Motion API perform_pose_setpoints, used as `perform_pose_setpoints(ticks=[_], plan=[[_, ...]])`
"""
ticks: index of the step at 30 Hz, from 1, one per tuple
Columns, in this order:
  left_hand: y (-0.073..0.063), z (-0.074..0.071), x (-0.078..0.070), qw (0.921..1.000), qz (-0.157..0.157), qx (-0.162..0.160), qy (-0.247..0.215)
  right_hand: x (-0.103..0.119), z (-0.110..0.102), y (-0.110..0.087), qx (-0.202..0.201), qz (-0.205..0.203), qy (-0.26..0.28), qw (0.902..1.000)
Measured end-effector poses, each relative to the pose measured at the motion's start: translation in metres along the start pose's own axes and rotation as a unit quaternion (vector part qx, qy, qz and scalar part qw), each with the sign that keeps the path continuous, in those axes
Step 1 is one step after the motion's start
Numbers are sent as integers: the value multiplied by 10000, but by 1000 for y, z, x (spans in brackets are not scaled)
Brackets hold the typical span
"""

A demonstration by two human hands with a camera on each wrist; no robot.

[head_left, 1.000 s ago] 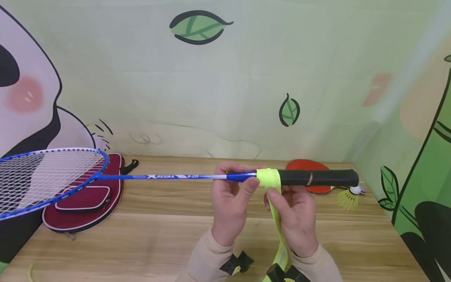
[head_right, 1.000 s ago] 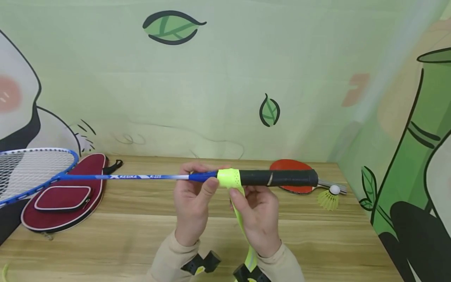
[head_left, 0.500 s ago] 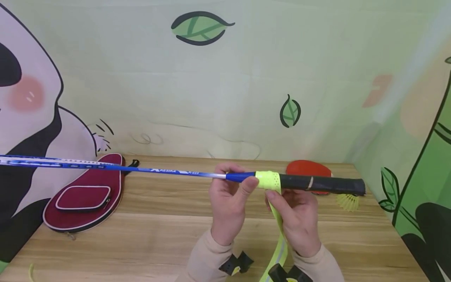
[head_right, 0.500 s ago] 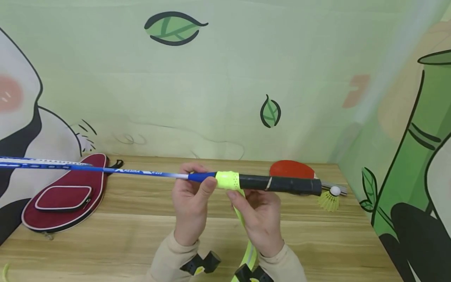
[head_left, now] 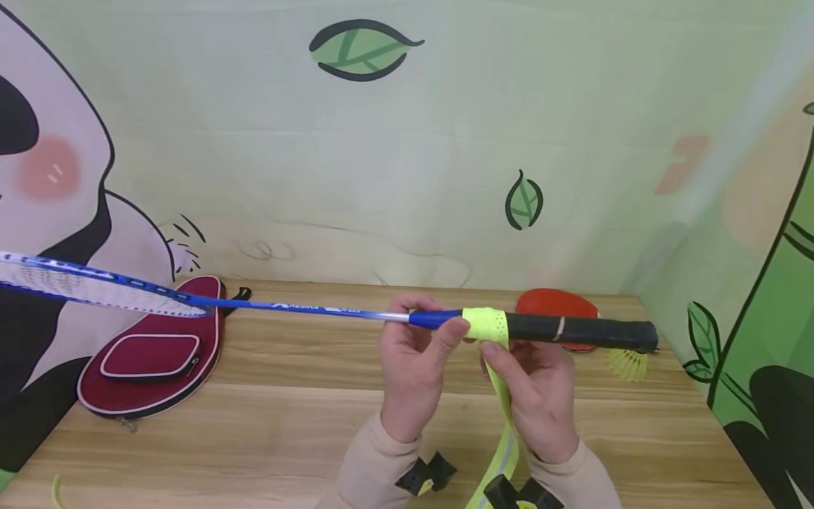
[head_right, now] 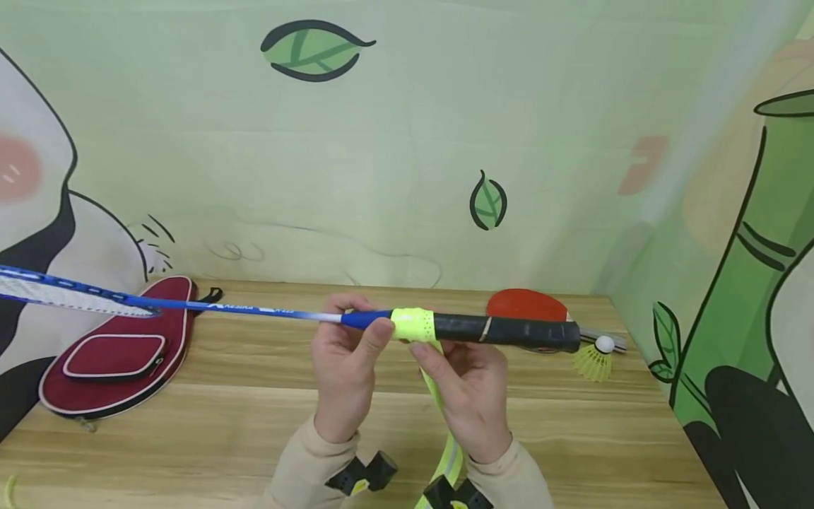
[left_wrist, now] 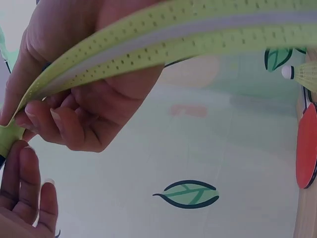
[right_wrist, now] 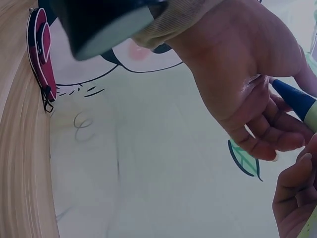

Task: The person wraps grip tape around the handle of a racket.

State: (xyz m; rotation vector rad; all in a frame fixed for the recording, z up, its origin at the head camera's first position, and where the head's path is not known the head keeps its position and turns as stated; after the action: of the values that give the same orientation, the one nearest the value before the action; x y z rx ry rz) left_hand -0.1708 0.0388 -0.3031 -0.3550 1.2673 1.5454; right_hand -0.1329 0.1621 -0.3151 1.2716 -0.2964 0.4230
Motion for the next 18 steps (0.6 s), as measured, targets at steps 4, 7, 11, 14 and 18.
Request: perform_pose_setpoints(ticks=[4, 7, 11, 14, 18], plan=[[-1, 1, -1, 9991, -213, -12, 363, 1, 0, 0, -195, 272, -240, 9991], [-1, 3, -1, 9992, -194, 172, 310, 2, 1, 1, -268, 472, -377, 9978], [-1, 4, -1, 9995, -178, 247, 86, 2, 2, 2, -290, 548, -446, 9971], [-1, 3, -1, 9997, -201, 113, 77, 2, 2, 2, -171, 480, -529, 9973], [-1, 1, -2, 9998, -146, -27, 135, 0, 2, 2, 137, 270, -511, 9982]])
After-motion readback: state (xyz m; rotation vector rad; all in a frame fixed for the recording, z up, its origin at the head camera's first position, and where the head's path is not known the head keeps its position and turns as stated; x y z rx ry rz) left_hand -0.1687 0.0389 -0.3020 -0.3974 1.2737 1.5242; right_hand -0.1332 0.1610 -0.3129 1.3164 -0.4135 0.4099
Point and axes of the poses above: each hand's wrist, its own y-axis towards the middle knuckle, its own z-axis out of the palm, x = y × z, the point moved 3 cm from there along y, towards the middle knuckle, and after that the axes turned 14 degrees about -z, right-handed, at the moved point
